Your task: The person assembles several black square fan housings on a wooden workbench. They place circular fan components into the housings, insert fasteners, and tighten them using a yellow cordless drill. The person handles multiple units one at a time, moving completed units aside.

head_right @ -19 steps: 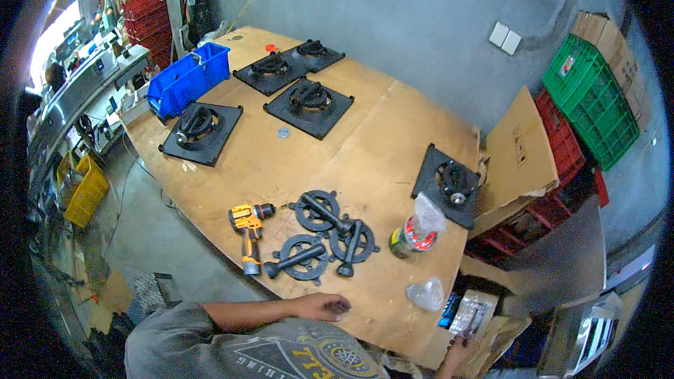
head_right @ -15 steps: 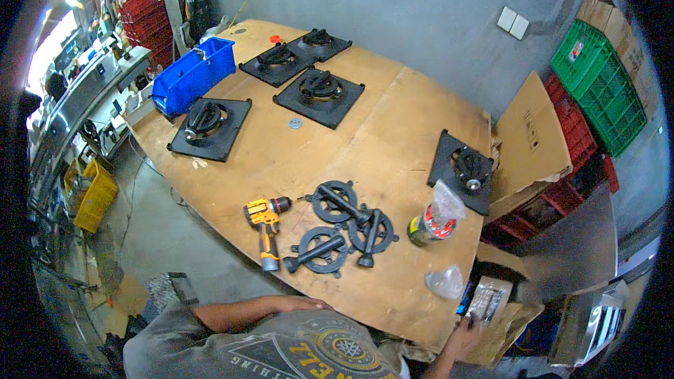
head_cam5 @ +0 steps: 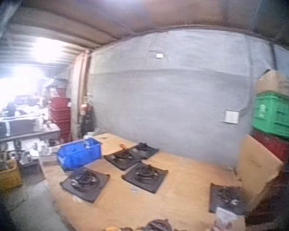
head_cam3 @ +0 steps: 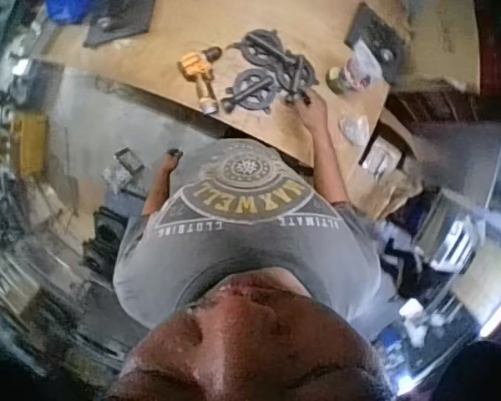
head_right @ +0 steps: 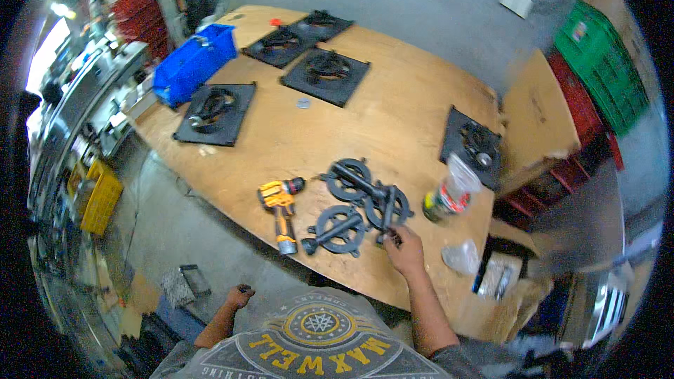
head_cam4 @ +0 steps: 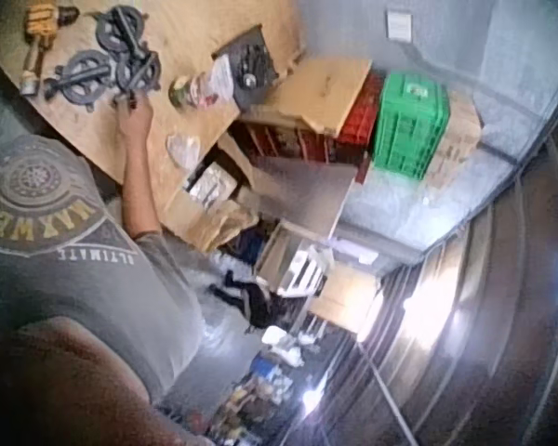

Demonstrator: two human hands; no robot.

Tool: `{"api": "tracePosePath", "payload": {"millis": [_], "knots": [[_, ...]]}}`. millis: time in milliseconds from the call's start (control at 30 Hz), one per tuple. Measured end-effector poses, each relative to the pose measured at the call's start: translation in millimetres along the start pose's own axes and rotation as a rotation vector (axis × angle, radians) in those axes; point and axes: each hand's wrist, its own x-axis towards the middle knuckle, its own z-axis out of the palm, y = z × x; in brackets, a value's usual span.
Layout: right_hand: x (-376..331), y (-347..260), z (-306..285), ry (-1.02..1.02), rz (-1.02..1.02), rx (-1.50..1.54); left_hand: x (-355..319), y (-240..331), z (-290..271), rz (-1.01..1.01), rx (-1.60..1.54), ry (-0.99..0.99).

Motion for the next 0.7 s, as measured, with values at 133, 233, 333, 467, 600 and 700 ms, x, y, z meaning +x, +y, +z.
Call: {"api": "tracePosePath", "payload": {"millis": [133, 233, 333, 467, 600, 700], "knots": [[15.8, -3.1, 43.2, -0.031, -0.100, -0.029, 7.7, -76.7, 19.0, -0.065, 0.056, 0.098], [38.0, -21.5, 70.8, -0.002, -0.156, -0.040, 22.4, -145.2, 32.6, 0.038, 0.123, 0.026], [64.5, -22.1, 85.4, 0.090, -0.138, -0.203, 46.5, -177.9, 40.9, 0.052, 0.062, 0.044], [84.2, -42.2, 94.3, 0.142, -0.049, -0.287, 89.8, -177.3, -2.7, 0.074, 0.052, -0.001], [94.7, -64.8, 143.6, 0.146, 0.052, -0.340, 152.6, -194.9, -101.1, 0.234, 0.207, 0.047], [98.1, -77.8, 199.2, 0.076, 0.045, -0.332, 188.5, -204.0, -202.7, 0.302, 0.319, 0.205]]}}
